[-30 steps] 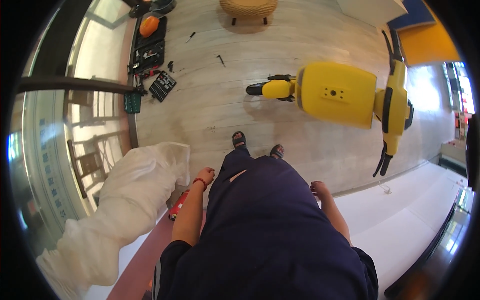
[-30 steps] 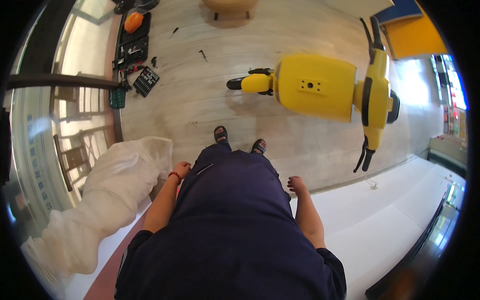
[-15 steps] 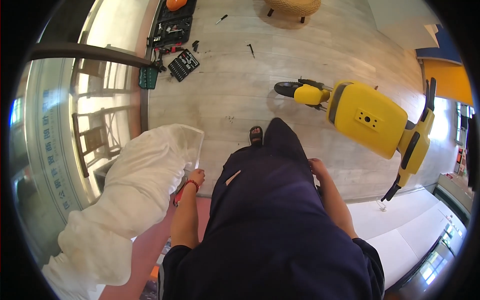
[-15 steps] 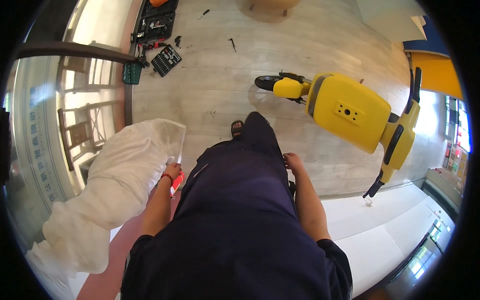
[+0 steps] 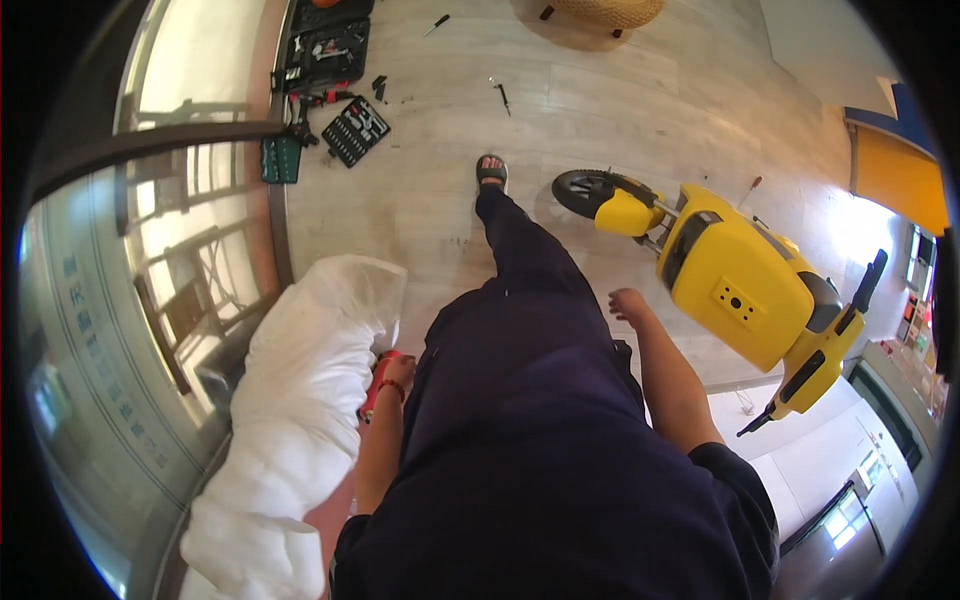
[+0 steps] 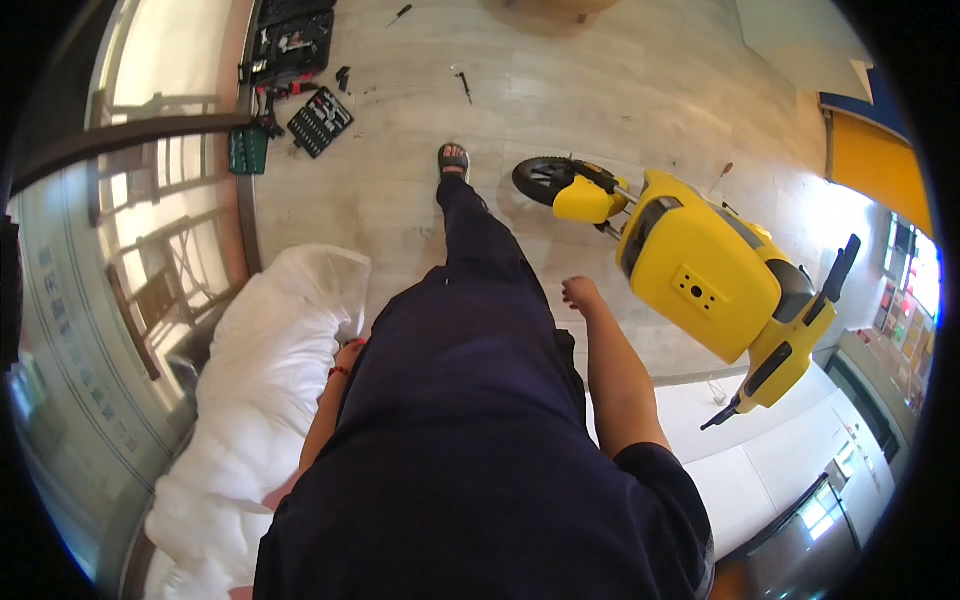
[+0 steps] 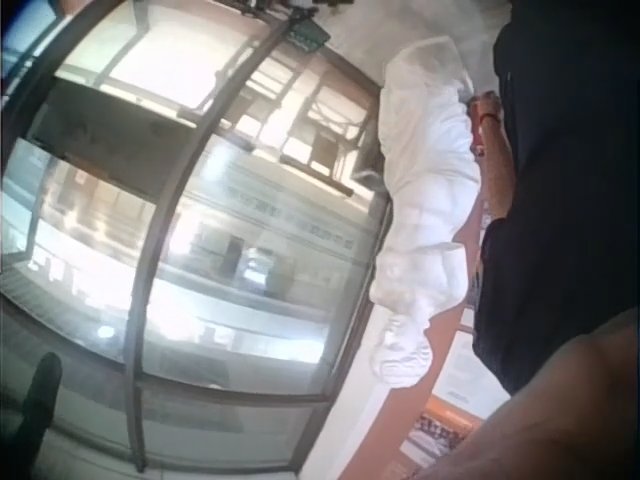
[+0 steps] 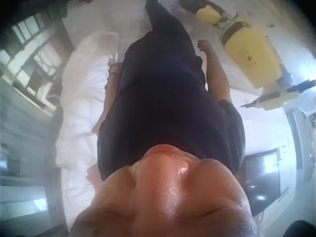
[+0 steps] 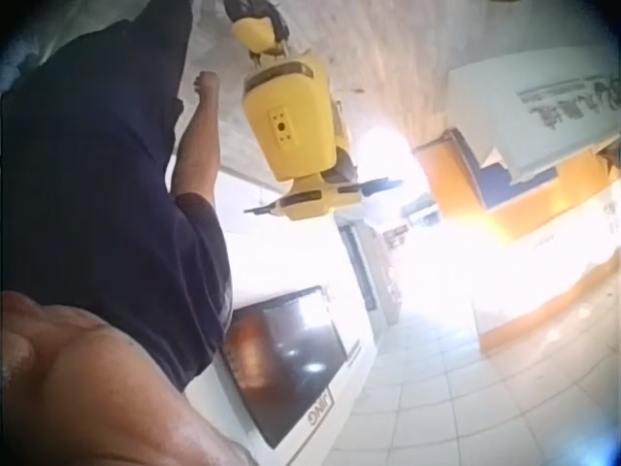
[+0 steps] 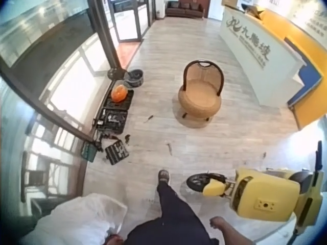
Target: The recorder is assembling the front fairing and plastic panels of a yellow electric scooter.
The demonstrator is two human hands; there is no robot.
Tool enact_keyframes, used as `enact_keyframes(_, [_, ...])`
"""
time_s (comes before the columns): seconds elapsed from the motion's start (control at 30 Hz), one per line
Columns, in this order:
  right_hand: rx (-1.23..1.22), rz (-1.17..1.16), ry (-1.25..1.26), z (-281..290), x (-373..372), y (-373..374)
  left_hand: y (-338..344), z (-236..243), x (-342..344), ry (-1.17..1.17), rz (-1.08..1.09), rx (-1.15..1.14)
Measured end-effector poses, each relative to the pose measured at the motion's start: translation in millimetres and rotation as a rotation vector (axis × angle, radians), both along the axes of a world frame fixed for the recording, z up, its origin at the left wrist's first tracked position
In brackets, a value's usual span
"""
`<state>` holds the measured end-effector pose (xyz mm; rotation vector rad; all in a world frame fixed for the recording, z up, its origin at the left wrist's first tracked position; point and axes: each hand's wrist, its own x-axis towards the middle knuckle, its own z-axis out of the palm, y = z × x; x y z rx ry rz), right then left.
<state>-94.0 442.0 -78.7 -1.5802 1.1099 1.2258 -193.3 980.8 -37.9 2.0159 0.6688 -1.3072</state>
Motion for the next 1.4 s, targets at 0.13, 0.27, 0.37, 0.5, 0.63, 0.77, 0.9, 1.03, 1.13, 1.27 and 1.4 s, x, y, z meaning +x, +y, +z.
enact_keyframes(0.13, [0.073,0.081,-0.153,6.2,121.2,46.8,15.6,25.7,101.7,-0.048,0.239,0.048])
enact_keyframes(0.27, [0.068,0.102,-0.264,15.5,213.7,87.7,23.3,61.8,205.9,-0.159,0.478,0.007])
enact_keyframes(0.37, [0.12,0.032,-0.353,24.0,245.2,99.2,23.4,80.7,251.0,-0.316,0.46,-0.025])
enact_keyframes(0.5, [0.095,0.031,-0.291,21.9,243.7,95.0,35.4,79.2,266.5,-0.31,0.248,0.055])
enact_keyframes(0.63, [-0.015,-0.051,-0.076,11.7,199.0,74.1,62.8,60.3,253.5,-0.132,0.156,0.088])
enact_keyframes(0.77, [-0.042,-0.199,-0.027,10.4,130.1,62.5,95.9,50.5,252.7,0.021,0.136,0.077])
enact_keyframes(0.9, [-0.128,-0.393,0.007,15.8,76.0,85.2,126.2,44.0,301.9,0.012,-0.228,0.1])
enact_keyframes(1.03, [-0.051,-0.405,0.049,18.7,58.4,147.8,148.1,38.8,371.8,-0.144,-0.181,0.034])
enact_keyframes(1.13, [-0.037,-0.469,-0.013,21.6,59.7,203.6,163.0,35.4,412.7,-0.236,-0.184,0.014])
enact_keyframes(1.27, [-0.041,-0.455,-0.096,22.8,71.5,252.0,176.9,27.7,436.5,-0.26,-0.19,-0.04])
enact_keyframes(1.4, [-0.083,-0.569,-0.173,26.0,74.8,265.6,188.3,20.3,424.6,-0.128,-0.298,-0.018])
